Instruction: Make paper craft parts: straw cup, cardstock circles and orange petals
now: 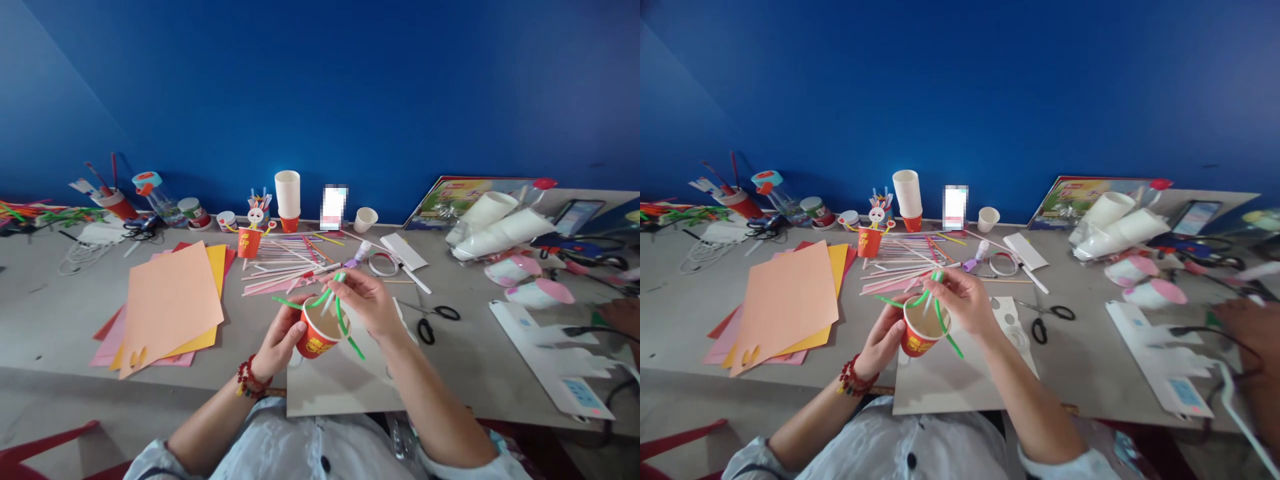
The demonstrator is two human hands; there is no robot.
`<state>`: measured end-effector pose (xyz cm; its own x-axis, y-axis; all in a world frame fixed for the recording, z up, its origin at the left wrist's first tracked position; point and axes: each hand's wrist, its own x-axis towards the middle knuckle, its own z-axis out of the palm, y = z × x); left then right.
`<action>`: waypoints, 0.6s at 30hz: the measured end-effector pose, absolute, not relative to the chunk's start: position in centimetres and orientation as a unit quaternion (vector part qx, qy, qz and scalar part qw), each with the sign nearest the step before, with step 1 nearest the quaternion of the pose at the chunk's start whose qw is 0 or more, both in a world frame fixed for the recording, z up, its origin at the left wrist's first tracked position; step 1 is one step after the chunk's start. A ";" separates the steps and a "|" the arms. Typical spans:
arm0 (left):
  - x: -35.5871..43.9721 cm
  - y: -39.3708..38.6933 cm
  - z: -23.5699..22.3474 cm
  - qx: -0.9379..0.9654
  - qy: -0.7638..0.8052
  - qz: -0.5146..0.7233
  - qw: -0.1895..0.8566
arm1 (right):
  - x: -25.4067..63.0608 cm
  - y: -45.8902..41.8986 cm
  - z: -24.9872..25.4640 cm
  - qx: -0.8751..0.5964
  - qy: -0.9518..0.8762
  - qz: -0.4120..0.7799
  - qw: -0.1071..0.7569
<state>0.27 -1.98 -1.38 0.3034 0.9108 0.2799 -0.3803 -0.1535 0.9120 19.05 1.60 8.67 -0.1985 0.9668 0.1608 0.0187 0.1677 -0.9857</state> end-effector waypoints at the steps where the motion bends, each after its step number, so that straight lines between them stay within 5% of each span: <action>1: 0.3 -2.1 -1.4 0.543 0.249 0.538 0.595 | 18.9 1.6 8.6 -0.420 -0.584 0.492 0.490; 10: 0.5 -2.6 -2.0 0.577 0.251 0.562 0.537 | 18.3 1.0 7.2 -0.463 -0.574 0.416 0.532; 18: 1.1 -2.6 -1.2 0.536 0.225 0.548 0.602 | 18.3 1.2 8.1 -0.430 -0.590 0.448 0.515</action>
<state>1.07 -2.62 -1.16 0.2991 0.9002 0.3166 -0.4185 -0.1744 0.8913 18.32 1.22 8.12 -0.0982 0.9701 0.2221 0.0454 0.2273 -0.9728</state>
